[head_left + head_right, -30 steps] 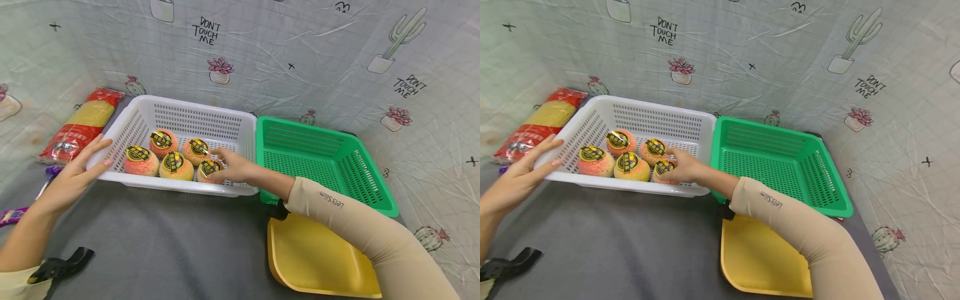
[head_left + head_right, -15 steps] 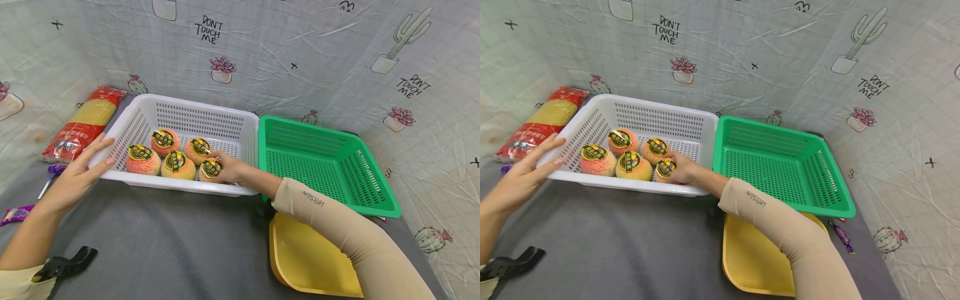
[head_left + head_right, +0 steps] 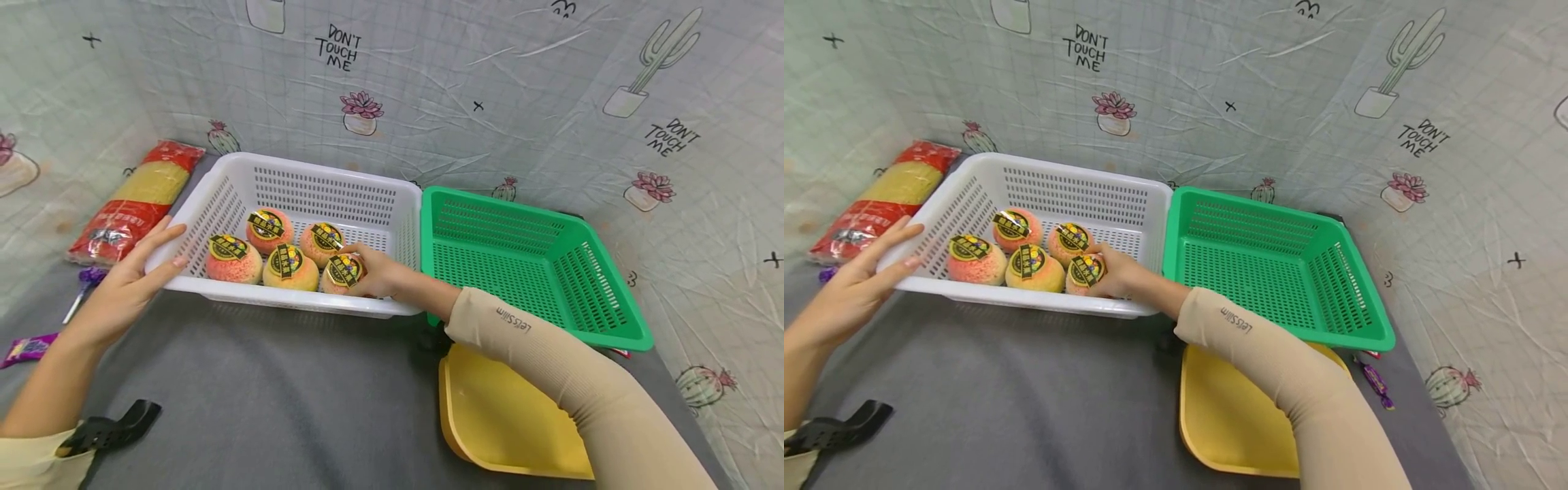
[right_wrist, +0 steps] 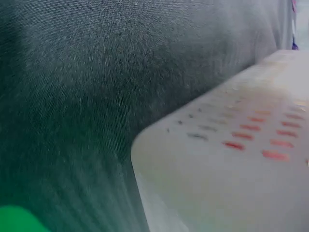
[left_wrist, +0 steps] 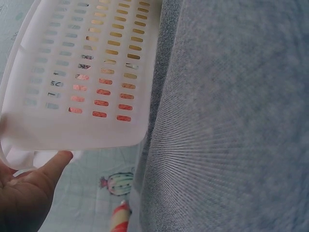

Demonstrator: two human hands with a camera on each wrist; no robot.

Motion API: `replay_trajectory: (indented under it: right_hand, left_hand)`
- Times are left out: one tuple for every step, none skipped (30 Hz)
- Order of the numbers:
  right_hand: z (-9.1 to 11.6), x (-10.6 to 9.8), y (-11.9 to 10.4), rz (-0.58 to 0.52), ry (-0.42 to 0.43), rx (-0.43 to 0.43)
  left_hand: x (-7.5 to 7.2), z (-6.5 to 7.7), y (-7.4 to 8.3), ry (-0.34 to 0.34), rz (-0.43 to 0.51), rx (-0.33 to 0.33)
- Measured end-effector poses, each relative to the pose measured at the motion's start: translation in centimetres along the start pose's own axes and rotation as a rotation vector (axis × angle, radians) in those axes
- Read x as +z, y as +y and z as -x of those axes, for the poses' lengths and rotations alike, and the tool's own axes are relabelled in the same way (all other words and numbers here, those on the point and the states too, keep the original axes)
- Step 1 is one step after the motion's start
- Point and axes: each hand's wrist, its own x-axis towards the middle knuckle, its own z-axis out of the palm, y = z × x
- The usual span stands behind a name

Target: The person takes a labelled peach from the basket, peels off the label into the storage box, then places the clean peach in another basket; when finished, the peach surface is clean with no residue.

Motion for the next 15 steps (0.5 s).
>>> replay_trajectory:
  right_hand:
    - [0.3, -0.3, 0.0, -0.034, 0.005, -0.006]
    - [0.7, -0.6, 0.0, -0.061, 0.01, -0.018]
    - [1.2, -0.9, -0.1, -0.084, 0.014, -0.032]
    - [1.7, -1.2, -0.2, -0.108, 0.016, -0.047]
    - [2.2, -1.5, -0.4, -0.133, 0.021, -0.061]
    - [2.8, -1.7, -0.6, -0.152, 0.025, -0.081]
    - [3.6, -1.9, -0.8, -0.162, 0.033, -0.1]
    - [4.3, -2.1, -1.0, -0.164, 0.043, -0.118]
    - [5.1, -2.3, -1.2, -0.165, 0.052, -0.138]
    - [6.0, -2.5, -1.4, -0.17, 0.061, -0.155]
    - [6.9, -2.6, -1.4, -0.169, 0.069, -0.182]
    - [7.8, -2.6, -1.4, -0.176, 0.071, -0.206]
    - [8.7, -2.6, -1.4, -0.18, 0.074, -0.23]
    - [9.5, -2.5, -1.3, -0.192, 0.071, -0.249]
    - [10.4, -2.4, -1.1, -0.213, 0.061, -0.268]
  left_hand:
    - [0.0, -0.1, 0.0, 0.001, -0.002, 0.001]
    - [0.1, -0.1, -0.1, 0.001, -0.002, 0.002]
    - [0.0, -0.2, -0.1, 0.002, -0.004, 0.002]
    - [0.0, -0.2, -0.1, 0.005, -0.008, -0.001]
    - [0.0, -0.2, -0.1, 0.008, -0.009, -0.002]
    - [-0.1, -0.1, -0.1, 0.011, -0.012, -0.004]
    - [-0.1, -0.1, -0.1, 0.014, -0.013, -0.006]
    - [-0.2, -0.1, -0.1, 0.015, -0.013, -0.007]
    - [-0.2, -0.1, -0.1, 0.016, -0.015, -0.01]
    - [-0.1, -0.1, 0.0, 0.015, -0.016, -0.013]
    - [-0.1, -0.1, 0.0, 0.016, -0.016, -0.011]
    - [-0.1, -0.1, 0.0, 0.016, -0.018, -0.013]
    - [0.0, -0.1, 0.0, 0.018, -0.024, -0.016]
    - [0.0, 0.0, 0.0, 0.021, -0.032, -0.018]
    - [0.0, 0.0, 0.0, 0.026, -0.042, -0.019]
